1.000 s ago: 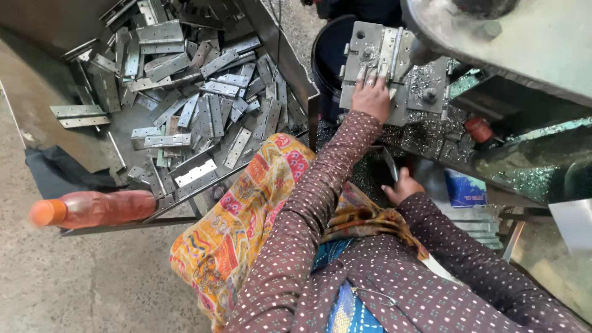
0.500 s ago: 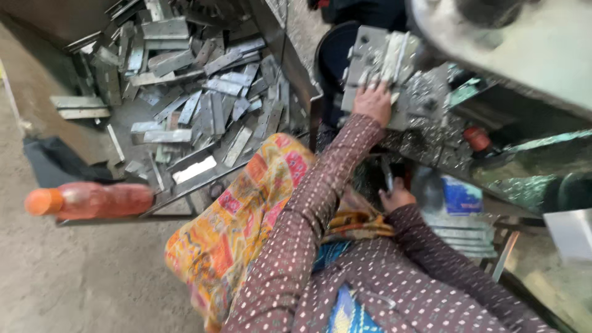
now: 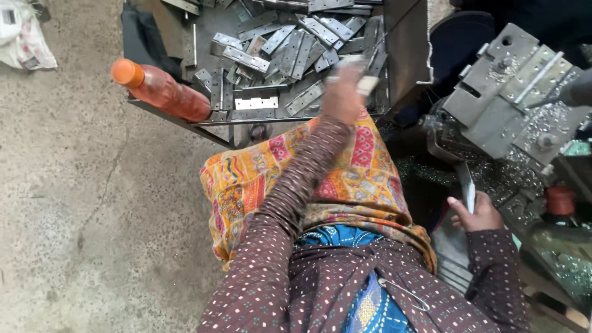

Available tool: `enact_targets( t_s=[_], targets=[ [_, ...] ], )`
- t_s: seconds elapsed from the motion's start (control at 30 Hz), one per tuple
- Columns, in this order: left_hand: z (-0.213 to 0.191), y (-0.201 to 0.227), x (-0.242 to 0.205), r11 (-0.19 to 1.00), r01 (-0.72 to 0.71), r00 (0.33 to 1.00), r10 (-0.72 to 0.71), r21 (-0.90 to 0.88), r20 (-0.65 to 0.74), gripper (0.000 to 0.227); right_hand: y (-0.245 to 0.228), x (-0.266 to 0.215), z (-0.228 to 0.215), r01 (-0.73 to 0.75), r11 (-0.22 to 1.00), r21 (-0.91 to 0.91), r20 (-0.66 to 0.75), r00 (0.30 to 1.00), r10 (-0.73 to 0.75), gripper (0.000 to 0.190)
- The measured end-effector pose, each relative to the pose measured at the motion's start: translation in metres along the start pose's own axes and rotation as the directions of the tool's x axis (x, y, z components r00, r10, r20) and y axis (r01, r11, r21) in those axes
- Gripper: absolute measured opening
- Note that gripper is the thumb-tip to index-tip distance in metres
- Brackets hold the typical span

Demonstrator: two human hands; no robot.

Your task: The person sits on the floor and repeatedly picks up metal hinge pieces from a bin, places them into a press machine, and operates the lever to process them. The processed pieces are returned to the bin. The cycle continues with multiple hinge pieces.

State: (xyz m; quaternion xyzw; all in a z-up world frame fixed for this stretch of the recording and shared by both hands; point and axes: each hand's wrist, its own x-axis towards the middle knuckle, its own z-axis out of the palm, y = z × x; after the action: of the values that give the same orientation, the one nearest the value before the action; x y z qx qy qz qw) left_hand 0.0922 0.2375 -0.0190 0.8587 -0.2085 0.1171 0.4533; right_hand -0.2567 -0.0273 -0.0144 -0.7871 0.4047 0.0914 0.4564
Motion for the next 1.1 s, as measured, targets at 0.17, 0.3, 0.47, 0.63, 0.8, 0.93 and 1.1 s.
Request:
enact_targets(
  t_s=[0.17, 0.3, 0.47, 0.63, 0.8, 0.93, 1.1],
  targets=[
    [-0.029, -0.122, 0.025, 0.831, 0.202, 0.953, -0.288, 0.518, 0.091, 0.048, -0.011, -0.012, -0.001, -0.016, 0.991, -0.13, -0.044, 0.999, 0.01, 0.068],
    [-0.005, -0.189, 0.045, 0.697, 0.077, 0.994, -0.107, 0.713, -0.003, 0.072, -0.011, -0.012, -0.003, -0.057, 0.965, -0.256, -0.067, 0.997, 0.042, 0.071],
    [0.02, -0.232, 0.039, 0.626, 0.104, 0.987, -0.162, 0.773, -0.001, 0.031, -0.011, -0.012, -0.001, -0.091, 0.938, -0.335, -0.11, 0.992, 0.057, 0.072],
    [-0.006, -0.247, 0.038, 0.7, -0.001, 0.988, -0.108, 0.715, 0.107, 0.031, -0.01, -0.014, 0.002, -0.1, 0.934, -0.343, -0.126, 0.99, 0.06, 0.071],
    [-0.035, -0.236, 0.037, 0.858, 0.091, 0.995, -0.103, 0.506, -0.004, 0.037, 0.0, -0.007, 0.0, -0.081, 0.932, -0.354, -0.122, 0.992, 0.04, 0.071],
    [-0.054, -0.199, 0.032, 0.856, 0.057, 0.994, -0.098, 0.514, 0.052, 0.039, 0.009, 0.001, 0.002, -0.024, 0.929, -0.369, -0.1, 0.995, -0.014, 0.067],
    [-0.086, -0.103, 0.032, 0.928, -0.096, 0.993, 0.066, 0.359, 0.094, 0.038, 0.012, 0.0, 0.007, 0.062, 0.906, -0.418, -0.147, 0.98, -0.135, 0.064]
  ],
)
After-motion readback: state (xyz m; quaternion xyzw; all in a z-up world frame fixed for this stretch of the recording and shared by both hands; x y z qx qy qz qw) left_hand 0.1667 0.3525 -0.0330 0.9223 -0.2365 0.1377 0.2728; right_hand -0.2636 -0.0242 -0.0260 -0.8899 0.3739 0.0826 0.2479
